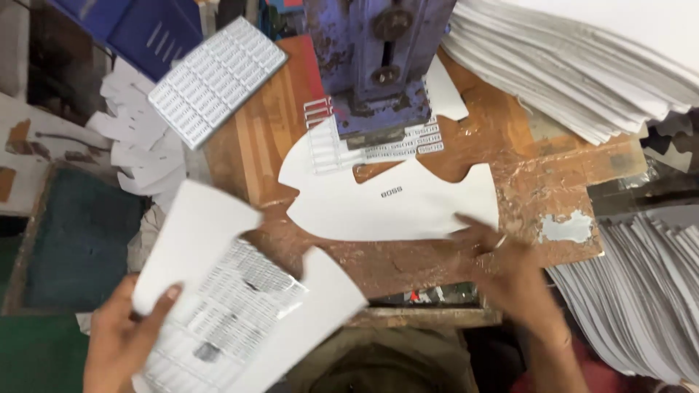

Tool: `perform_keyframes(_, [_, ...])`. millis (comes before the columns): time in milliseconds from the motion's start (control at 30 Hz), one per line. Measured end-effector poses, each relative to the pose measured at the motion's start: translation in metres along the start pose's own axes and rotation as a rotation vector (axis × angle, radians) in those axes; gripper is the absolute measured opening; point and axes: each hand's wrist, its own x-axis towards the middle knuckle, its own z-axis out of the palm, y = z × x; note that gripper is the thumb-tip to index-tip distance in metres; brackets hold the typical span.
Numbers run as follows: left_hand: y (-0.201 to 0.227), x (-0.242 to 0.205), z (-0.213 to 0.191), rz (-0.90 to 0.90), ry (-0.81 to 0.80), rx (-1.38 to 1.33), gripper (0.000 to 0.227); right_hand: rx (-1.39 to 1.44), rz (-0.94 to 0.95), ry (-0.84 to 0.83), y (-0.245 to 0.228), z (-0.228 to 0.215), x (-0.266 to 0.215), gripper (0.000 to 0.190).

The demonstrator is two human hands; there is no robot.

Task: The person repeatedly places a sheet of small rectangular stickers onto a white, guitar-shaped cardboard cutout. They align the sticker sheet on the cutout, press it down, and then peel the sticker sheet off, leaving the stickers adhered to the surface. This process is repeated multiple times with different sticker sheets.

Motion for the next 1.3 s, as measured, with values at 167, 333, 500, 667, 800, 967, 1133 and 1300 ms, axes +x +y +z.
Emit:
perform_keyframes(167, [0.143, -0.012, 0.073, 0.122, -0.179, -0.008, 0.042, 0.041, -0.255, -0.129, -0.089, 0.04, 0.028, 0.095])
perform_keyframes(333, [0.154, 0.058, 0.157, 0.657, -0.135, 0.203, 0.046, -0.14, -0.039, -0.032, -0.04, 0.08, 0.061, 0.045])
perform_keyframes(500, [0.154, 0.066, 0.158, 0.576, -0.21, 0.207, 0.049, -0.286, -0.271, -0.031, -0.062, 0.105, 0.019, 0.016])
perform_keyframes(667, [0.15, 0.067, 0.162, 0.522, -0.282, 0.23, 0.049, -0.085, -0.5, -0.446, -0.09, 0.094, -0.035, 0.026])
perform_keyframes(800, [0.117, 0.036, 0.154, 0.724, -0.118, 0.102, 0.041, 0.345, -0.047, -0.162, -0.037, 0.03, -0.044, 0.018])
perform_keyframes(967, [-0.053, 0.052, 0.077, 0.251, -0.033, -0.06, 0.045, -0.032, 0.384, 0.31, 0.1, -0.045, -0.03, 0.024])
perform_keyframes(1133, [-0.356, 0.091, 0.009, 0.084, 0.42, -0.28, 0.019, 0.094, 0.164, 0.418, 0.084, -0.024, 0.003, 0.027])
perform_keyframes(1300, [-0.094, 0.113, 0.052, 0.309, 0.349, -0.216, 0.033, 0.147, 0.22, 0.434, 0.154, -0.028, -0.024, 0.029])
